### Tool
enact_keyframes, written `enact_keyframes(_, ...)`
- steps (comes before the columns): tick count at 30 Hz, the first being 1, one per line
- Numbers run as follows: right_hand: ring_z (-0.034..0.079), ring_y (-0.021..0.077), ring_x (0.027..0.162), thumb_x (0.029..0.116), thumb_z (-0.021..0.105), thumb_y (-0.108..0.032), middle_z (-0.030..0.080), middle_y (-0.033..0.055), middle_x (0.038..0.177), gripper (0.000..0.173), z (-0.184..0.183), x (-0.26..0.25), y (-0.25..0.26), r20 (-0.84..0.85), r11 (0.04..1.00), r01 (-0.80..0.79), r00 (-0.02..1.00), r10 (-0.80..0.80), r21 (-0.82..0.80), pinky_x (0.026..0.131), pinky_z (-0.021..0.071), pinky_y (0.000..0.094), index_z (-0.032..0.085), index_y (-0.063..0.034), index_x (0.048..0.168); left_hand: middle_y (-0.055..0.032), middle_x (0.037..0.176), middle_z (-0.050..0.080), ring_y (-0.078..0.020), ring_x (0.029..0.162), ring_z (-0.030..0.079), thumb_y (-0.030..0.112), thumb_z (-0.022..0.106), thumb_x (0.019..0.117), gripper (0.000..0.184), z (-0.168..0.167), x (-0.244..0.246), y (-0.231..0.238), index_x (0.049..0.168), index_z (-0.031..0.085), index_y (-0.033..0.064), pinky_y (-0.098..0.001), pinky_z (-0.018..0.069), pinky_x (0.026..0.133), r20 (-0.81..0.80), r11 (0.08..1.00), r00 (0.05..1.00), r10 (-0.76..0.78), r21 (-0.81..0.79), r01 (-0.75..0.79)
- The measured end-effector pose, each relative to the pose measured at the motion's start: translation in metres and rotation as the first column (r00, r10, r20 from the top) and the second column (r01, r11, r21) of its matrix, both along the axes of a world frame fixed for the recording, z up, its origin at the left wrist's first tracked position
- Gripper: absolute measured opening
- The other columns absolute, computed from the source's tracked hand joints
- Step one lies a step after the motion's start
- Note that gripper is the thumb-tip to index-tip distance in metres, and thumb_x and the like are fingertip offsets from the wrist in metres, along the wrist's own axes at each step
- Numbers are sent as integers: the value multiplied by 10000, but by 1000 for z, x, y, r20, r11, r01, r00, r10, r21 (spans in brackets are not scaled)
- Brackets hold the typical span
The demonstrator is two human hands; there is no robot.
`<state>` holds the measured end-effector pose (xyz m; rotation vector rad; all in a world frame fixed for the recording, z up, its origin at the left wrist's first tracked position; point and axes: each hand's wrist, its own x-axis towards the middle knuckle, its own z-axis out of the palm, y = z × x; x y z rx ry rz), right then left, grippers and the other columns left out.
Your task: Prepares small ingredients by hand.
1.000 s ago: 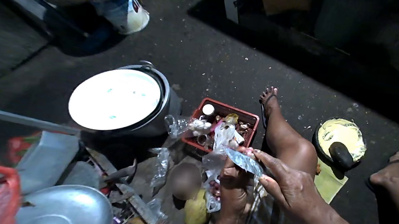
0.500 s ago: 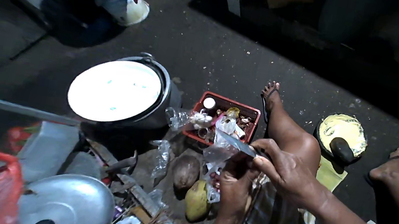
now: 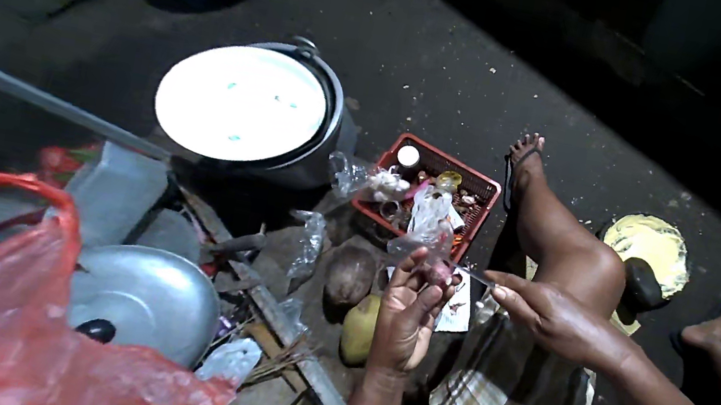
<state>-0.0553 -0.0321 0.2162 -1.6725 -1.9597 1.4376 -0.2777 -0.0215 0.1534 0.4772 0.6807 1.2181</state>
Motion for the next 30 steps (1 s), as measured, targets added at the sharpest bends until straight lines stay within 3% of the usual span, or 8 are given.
enact_keyframes(3,615,107,741,1118,317,-448,649,47,895,531,-1,0,-9,-120,994,61,991,-50,87,733,548,309,487,-158,1529,-54,1120,682,-150,940,705,-36,725,839,652,5,5,3,1398,405,65,-308,614,811,-169,995,986,15,101,2)
enact_keyframes(7,573,60,707,1122,319,-402,631,26,864,532,5,-4,-19,-299,970,116,953,-49,213,684,522,242,477,-101,1531,0,1054,722,-92,932,704,-22,753,838,367,12,11,2,1165,611,67,-257,605,822,-307,955,950,61,296,34)
enact_keyframes(14,567,81,668,1121,359,-385,619,49,805,539,8,-11,-27,-350,950,110,937,-2,291,665,529,259,444,-68,1549,45,1046,724,-53,911,697,-30,792,802,377,24,21,-2,1144,653,43,-241,605,834,-388,934,920,50,344,94)
enact_keyframes(22,622,-7,900,1131,336,-333,715,79,1187,481,2,-4,-28,-392,934,166,919,-29,318,881,507,195,557,-82,1477,50,961,739,-33,823,701,38,844,757,343,31,30,-5,1052,686,115,-213,605,734,-268,973,964,0,222,62)
enact_keyframes(24,579,-18,801,1130,334,-343,703,34,1032,478,1,-2,-27,-410,945,190,909,-67,267,797,500,181,574,-99,1464,39,959,735,-38,807,700,78,865,754,354,29,32,-5,1054,680,113,-215,605,705,-249,981,968,-15,182,62)
enact_keyframes(26,498,-30,687,1130,325,-350,600,-37,850,477,0,-1,-26,-474,960,213,874,-105,180,671,460,158,567,-111,1465,19,970,729,-51,811,699,58,856,757,371,29,32,-5,1072,666,103,-221,604,683,-228,987,973,-31,147,66)
enact_keyframes(28,449,-33,629,1129,324,-342,553,-61,797,479,0,0,-25,-538,966,226,834,-124,127,588,414,144,545,-108,1483,5,1015,731,-61,858,701,80,847,782,384,28,32,-5,1121,667,80,-224,604,719,-211,988,977,-42,137,73)
enact_keyframes(30,462,-11,639,1128,325,-348,558,-39,807,495,2,0,-26,-519,965,218,847,-113,145,599,427,161,498,-104,1522,-4,1045,733,-65,892,700,118,813,843,335,27,33,-4,1142,670,68,-227,598,762,-211,989,977,-36,133,65)
